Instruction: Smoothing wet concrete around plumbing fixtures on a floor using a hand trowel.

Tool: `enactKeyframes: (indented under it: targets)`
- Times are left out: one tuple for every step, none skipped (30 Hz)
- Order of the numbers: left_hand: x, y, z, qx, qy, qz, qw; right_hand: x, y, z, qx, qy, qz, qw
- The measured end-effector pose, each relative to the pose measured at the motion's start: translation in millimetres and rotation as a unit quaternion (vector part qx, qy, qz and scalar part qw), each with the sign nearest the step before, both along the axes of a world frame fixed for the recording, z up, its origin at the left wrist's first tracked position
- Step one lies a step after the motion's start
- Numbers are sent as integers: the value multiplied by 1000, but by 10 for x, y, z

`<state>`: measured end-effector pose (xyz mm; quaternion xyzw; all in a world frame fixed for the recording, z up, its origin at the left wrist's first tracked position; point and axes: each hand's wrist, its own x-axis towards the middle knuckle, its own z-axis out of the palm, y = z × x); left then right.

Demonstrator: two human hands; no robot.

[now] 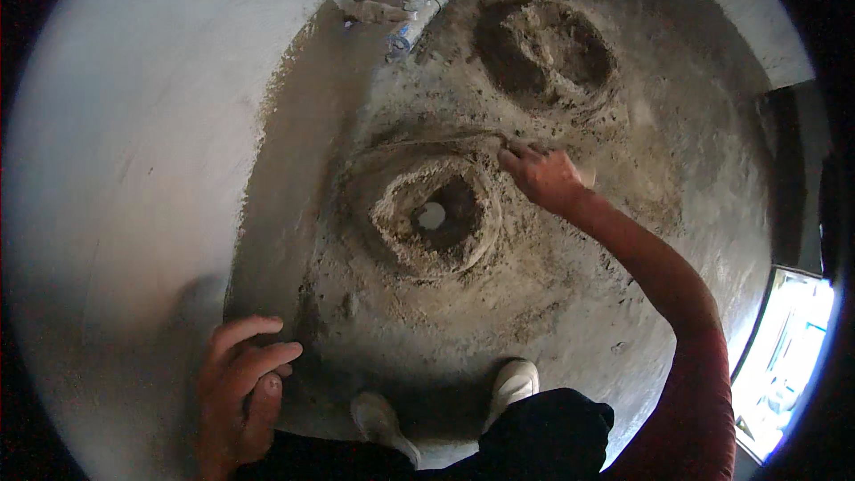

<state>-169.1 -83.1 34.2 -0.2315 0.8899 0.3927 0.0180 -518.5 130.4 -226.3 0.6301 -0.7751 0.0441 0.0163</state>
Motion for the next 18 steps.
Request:
enactKeyframes:
  targets:
    - [54,1,10,-9,4,-2,1000,40,54,30,-2,0,2,1000]
    - [101,4,26,-18,8,-5,1000,77,120,66,47,-34,-10,998]
    - [136,12,52,-20,8,-3,1000,113,187,99,95,-68,-22,993]
    - [155,23,72,-18,8,7,1000,126,275,138,94,-64,-22,993]
    - [173,38,95,-17,8,18,1000,140,362,160,94,-81,-34,992]
    - [156,32,27,-10,16,11,1000,133,502,156,102,-95,-54,989]
    - [133,25,-42,-1,26,5,1000,124,629,146,108,-88,-62,988]
    - [158,47,37,-9,30,7,999,144,636,143,93,-82,-61,990]
    - [184,69,126,-17,32,8,999,150,641,163,78,-76,-61,992]
    - [205,73,167,-22,24,-6,999,126,678,202,75,-74,-60,993]
    - [230,76,199,-26,16,-20,999,95,719,247,118,-87,-111,983]
    - [272,79,209,-29,18,-20,999,75,734,280,161,-101,-160,969]
    - [306,102,197,-22,30,-15,999,22,743,290,158,-99,-162,969]
    - [328,129,195,-11,42,-10,999,-58,757,298,112,-78,-149,979]
    - [329,160,207,-10,44,-13,999,-134,766,293,64,-58,-135,987]
    - [311,186,227,-12,44,-19,999,-166,723,255,64,-56,-141,986]
    - [291,207,243,-15,44,-24,999,-163,589,186,55,-54,-136,988]
    - [271,224,251,-17,42,-28,999,-153,425,142,45,-55,-131,989]
